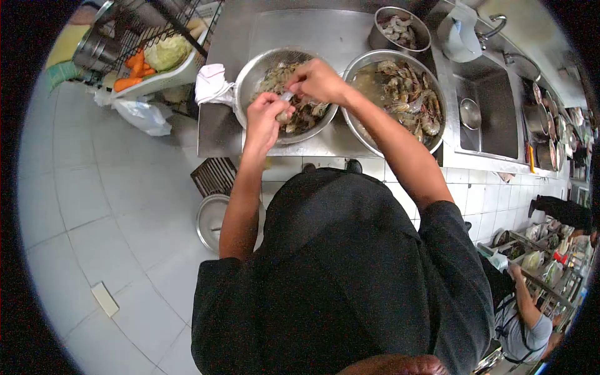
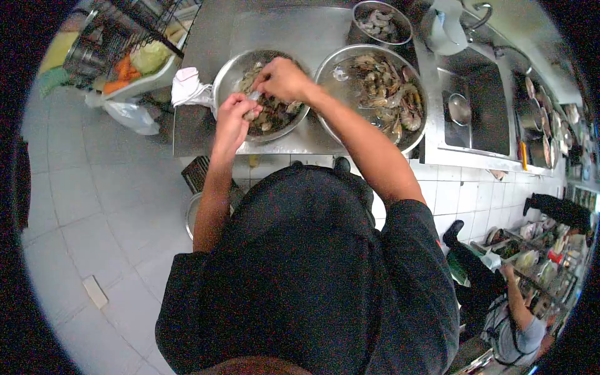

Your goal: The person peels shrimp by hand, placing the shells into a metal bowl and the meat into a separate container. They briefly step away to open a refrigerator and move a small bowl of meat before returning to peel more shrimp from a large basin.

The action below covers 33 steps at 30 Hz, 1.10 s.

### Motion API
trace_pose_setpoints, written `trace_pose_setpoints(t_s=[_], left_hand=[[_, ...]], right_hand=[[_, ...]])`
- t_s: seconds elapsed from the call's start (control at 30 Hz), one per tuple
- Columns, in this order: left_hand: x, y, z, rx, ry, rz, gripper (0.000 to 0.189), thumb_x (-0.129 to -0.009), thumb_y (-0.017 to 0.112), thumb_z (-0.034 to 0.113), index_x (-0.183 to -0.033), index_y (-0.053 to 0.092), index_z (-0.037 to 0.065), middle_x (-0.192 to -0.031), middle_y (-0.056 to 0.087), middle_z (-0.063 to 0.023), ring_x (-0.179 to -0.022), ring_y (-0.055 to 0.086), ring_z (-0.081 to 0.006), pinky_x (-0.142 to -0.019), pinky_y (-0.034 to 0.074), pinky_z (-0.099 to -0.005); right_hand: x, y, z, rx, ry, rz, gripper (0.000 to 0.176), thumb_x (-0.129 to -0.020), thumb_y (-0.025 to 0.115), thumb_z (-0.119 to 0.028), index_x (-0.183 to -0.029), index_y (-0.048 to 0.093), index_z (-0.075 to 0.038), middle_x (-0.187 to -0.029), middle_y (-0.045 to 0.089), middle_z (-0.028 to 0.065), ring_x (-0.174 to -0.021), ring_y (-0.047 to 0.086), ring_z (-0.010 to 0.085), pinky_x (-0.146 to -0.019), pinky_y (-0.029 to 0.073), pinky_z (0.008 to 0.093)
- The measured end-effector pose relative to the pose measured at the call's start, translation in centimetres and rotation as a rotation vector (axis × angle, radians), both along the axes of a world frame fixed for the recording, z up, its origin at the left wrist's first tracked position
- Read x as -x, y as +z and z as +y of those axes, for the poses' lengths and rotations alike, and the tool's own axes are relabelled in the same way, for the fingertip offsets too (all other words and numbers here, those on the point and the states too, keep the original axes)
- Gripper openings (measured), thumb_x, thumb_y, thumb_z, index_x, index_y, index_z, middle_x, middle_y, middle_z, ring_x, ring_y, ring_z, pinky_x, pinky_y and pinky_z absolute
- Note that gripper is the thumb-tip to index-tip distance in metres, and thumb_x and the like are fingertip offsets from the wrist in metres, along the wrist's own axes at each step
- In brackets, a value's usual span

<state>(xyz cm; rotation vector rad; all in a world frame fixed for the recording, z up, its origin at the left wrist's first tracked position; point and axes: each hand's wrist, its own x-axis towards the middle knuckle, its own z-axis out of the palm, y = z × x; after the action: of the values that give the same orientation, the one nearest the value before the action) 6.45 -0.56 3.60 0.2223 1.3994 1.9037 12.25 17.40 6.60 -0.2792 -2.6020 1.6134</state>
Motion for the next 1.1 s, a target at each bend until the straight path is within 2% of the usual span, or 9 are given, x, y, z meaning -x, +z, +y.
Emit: trace_pose_setpoints(t_s=[0.27,0.47,0.57,0.6,0.7,0.8,0.87,0.93,1.1], left_hand=[[-1.1,0.8,0.9,-0.099,0.077,-0.076,0.013,-0.081,0.063,-0.001,-0.083,0.051,0.004,-0.078,0.060,-0.0077,-0.071,0.062,-0.0176,-0.060,0.047,-0.0261],[1.2,-3.4,-2.2,0.029,0.036,0.013,0.021,-0.077,0.073,0.008,-0.090,0.058,0.001,-0.087,0.062,-0.0105,-0.078,0.063,-0.0200,-0.067,0.050,-0.0292],[2.1,-2.5,-0.3,0.410,-0.017,0.461,0.053,-0.073,0.080,0.021,-0.115,0.058,-0.003,-0.102,0.061,-0.0163,-0.090,0.063,-0.0252,-0.079,0.050,-0.0312],[1.8,-1.8,0.0,0.633,0.047,1.101,0.088,-0.066,0.086,0.033,-0.136,0.044,-0.001,-0.119,0.056,-0.0206,-0.103,0.058,-0.0275,-0.090,0.048,-0.0329],[0.1,1.6,3.0,0.486,0.121,1.255,0.082,-0.072,0.082,0.030,-0.136,0.043,-0.003,-0.132,0.047,-0.0230,-0.111,0.054,-0.0263,-0.095,0.045,-0.0342],[0.2,1.4,5.6,-0.044,0.005,0.571,0.056,-0.085,0.071,0.017,-0.132,0.048,-0.005,-0.121,0.056,-0.0163,-0.102,0.060,-0.0212,-0.090,0.047,-0.0292],[0.5,1.6,5.3,-0.018,-0.115,0.420,0.043,-0.088,0.065,0.013,-0.126,0.053,-0.005,-0.107,0.062,-0.0128,-0.092,0.062,-0.0179,-0.083,0.049,-0.0277],[0.0,2.3,4.9,0.023,-0.132,0.414,0.030,-0.091,0.061,0.011,-0.117,0.060,-0.005,-0.085,0.067,-0.0069,-0.075,0.063,-0.0122,-0.071,0.051,-0.0252],[0.2,2.2,2.1,0.140,-0.070,0.354,0.029,-0.090,0.062,0.010,-0.114,0.061,-0.006,-0.083,0.066,-0.0071,-0.071,0.062,-0.0126,-0.067,0.051,-0.0248]], right_hand=[[0.6,-1.0,1.4,-0.093,-0.155,0.061,0.016,-0.077,0.067,-0.012,-0.088,0.073,-0.002,-0.071,0.069,0.0086,-0.062,0.063,0.0146,-0.061,0.051,0.0306],[-0.1,-1.2,6.9,-0.098,-0.315,0.067,0.016,-0.079,0.068,-0.014,-0.089,0.072,-0.002,-0.071,0.070,0.0087,-0.062,0.065,0.0152,-0.063,0.052,0.0304],[-1.2,0.9,6.7,0.090,-0.312,0.052,0.013,-0.083,0.064,-0.004,-0.092,0.069,0.005,-0.075,0.069,0.0093,-0.065,0.065,0.0149,-0.062,0.052,0.0268],[-1.4,0.5,6.9,0.206,-0.298,0.066,0.013,-0.084,0.063,-0.002,-0.093,0.067,0.007,-0.078,0.068,0.0101,-0.066,0.065,0.0158,-0.063,0.053,0.0263],[-1.7,1.4,5.7,0.515,-0.263,0.048,0.017,-0.085,0.060,0.004,-0.099,0.063,0.013,-0.090,0.067,0.0144,-0.073,0.066,0.0198,-0.069,0.056,0.0261],[-2.1,2.4,4.3,0.619,-0.225,0.030,0.019,-0.085,0.060,0.004,-0.101,0.062,0.013,-0.091,0.067,0.0148,-0.074,0.067,0.0199,-0.070,0.056,0.0268],[-2.5,3.0,3.6,0.629,-0.226,0.035,0.018,-0.085,0.060,0.005,-0.101,0.063,0.012,-0.089,0.068,0.0144,-0.075,0.067,0.0189,-0.070,0.056,0.0268],[-2.6,2.8,3.8,0.401,-0.214,0.041,0.016,-0.084,0.059,0.005,-0.098,0.066,0.010,-0.084,0.068,0.0130,-0.075,0.067,0.0168,-0.070,0.056,0.0258],[-2.3,1.1,3.1,-0.204,-0.269,0.097,0.016,-0.080,0.063,-0.003,-0.093,0.071,-0.002,-0.080,0.070,0.0148,-0.075,0.069,0.0238,-0.071,0.053,0.0345]])
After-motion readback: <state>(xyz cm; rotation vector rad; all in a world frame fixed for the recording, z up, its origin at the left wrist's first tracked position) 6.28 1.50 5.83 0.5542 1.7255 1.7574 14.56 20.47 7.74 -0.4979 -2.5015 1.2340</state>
